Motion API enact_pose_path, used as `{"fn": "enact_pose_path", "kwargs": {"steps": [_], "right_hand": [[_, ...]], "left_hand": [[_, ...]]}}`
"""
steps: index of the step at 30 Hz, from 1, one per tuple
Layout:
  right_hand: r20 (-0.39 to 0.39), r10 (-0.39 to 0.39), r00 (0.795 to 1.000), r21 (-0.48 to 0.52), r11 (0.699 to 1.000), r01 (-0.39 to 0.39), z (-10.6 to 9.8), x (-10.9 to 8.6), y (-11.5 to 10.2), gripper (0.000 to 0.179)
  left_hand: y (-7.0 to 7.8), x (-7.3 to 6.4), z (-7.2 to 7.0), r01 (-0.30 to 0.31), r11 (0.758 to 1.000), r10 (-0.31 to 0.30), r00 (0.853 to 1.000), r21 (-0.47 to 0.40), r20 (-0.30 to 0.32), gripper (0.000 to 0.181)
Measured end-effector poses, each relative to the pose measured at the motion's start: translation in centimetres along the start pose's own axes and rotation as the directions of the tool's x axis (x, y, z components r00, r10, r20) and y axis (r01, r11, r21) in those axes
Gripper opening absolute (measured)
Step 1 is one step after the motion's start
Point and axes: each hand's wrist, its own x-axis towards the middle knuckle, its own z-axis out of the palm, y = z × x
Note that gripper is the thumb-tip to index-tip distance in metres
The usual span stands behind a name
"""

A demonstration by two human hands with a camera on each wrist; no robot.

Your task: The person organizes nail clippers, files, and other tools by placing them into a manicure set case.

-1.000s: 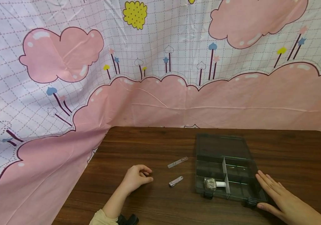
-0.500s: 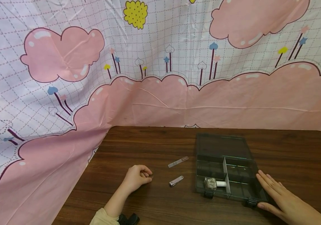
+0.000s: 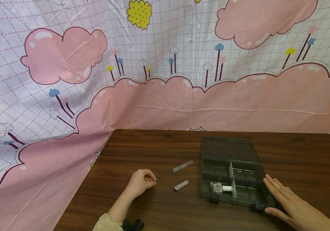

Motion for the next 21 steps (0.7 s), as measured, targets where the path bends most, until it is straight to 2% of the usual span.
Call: {"fn": "enact_pose_path", "kwargs": {"steps": [9,21], "right_hand": [[0.011,0.016,1.0,0.013,1.0,-0.016,0.0,0.1,0.0,0.096],[0.013,0.011,1.0,0.019,1.0,-0.011,0.2,0.0,0.3,0.097]], "left_hand": [[0.4,0.0,-0.1,-0.001,1.0,0.001,1.0,0.001,0.001,0.006],[1.6,0.3,-0.4,-0.032,0.999,0.03,0.999,-0.044,-0.04,0.004]]}}
